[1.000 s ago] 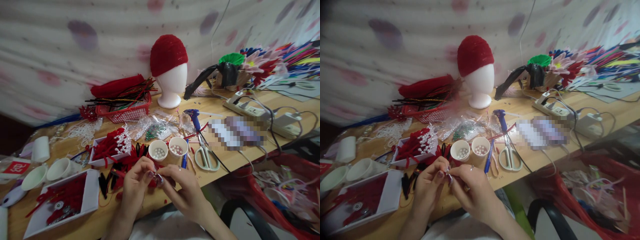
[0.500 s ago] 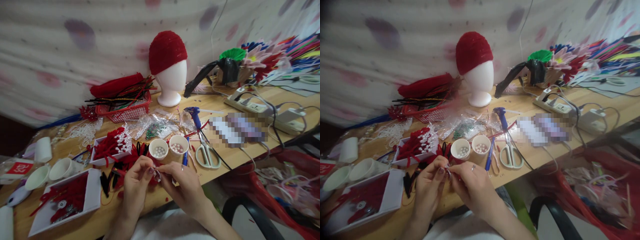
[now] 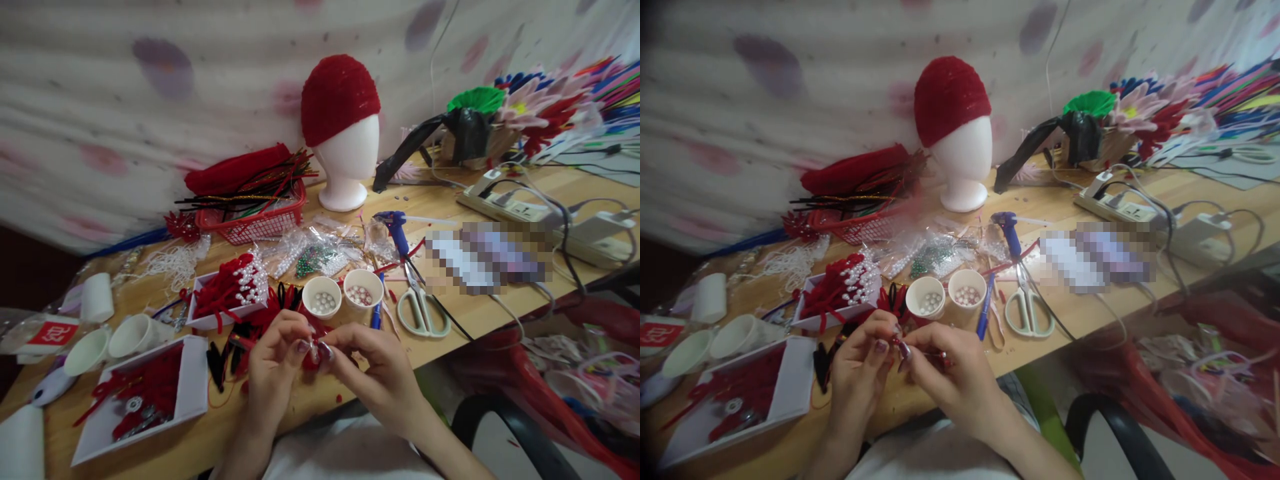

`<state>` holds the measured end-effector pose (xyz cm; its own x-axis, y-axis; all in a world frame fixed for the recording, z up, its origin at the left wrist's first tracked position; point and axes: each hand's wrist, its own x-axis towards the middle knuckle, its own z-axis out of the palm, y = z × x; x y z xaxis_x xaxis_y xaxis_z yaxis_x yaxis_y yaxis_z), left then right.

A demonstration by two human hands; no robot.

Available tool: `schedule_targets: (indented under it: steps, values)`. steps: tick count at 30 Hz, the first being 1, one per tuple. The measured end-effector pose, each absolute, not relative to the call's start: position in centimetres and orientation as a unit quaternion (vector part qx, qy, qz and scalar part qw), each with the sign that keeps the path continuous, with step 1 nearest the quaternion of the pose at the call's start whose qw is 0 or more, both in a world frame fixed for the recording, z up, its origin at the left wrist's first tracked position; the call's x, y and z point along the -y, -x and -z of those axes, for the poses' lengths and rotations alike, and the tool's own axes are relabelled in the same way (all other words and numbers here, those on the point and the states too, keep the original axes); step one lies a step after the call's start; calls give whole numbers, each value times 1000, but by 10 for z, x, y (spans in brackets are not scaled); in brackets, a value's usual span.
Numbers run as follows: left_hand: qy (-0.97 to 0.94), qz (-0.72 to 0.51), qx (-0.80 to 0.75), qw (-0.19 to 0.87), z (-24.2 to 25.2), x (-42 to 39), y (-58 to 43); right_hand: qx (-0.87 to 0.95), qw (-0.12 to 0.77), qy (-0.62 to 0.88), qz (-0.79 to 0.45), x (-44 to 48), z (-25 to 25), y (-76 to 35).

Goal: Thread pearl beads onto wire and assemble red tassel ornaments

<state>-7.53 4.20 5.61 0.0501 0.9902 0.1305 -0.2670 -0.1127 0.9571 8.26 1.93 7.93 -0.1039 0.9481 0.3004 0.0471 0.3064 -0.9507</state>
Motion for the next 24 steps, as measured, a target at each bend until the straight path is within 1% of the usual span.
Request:
schedule_targets:
  steps: [4, 11, 16, 24]
  values:
    - [-486, -581, -370, 538, -62, -45, 76, 626, 522, 407, -412, -20, -80, -82]
    - [-518, -523, -392, 551, -67, -49, 79, 651, 510, 409, -385, -19, -79, -85]
    - [-558, -492, -402, 534, -72, -49, 82, 662, 508, 412, -366, -18, -76, -88]
    - [-567, -495, -412, 514, -70, -46, 79, 656, 506, 395, -397, -17, -79, -90]
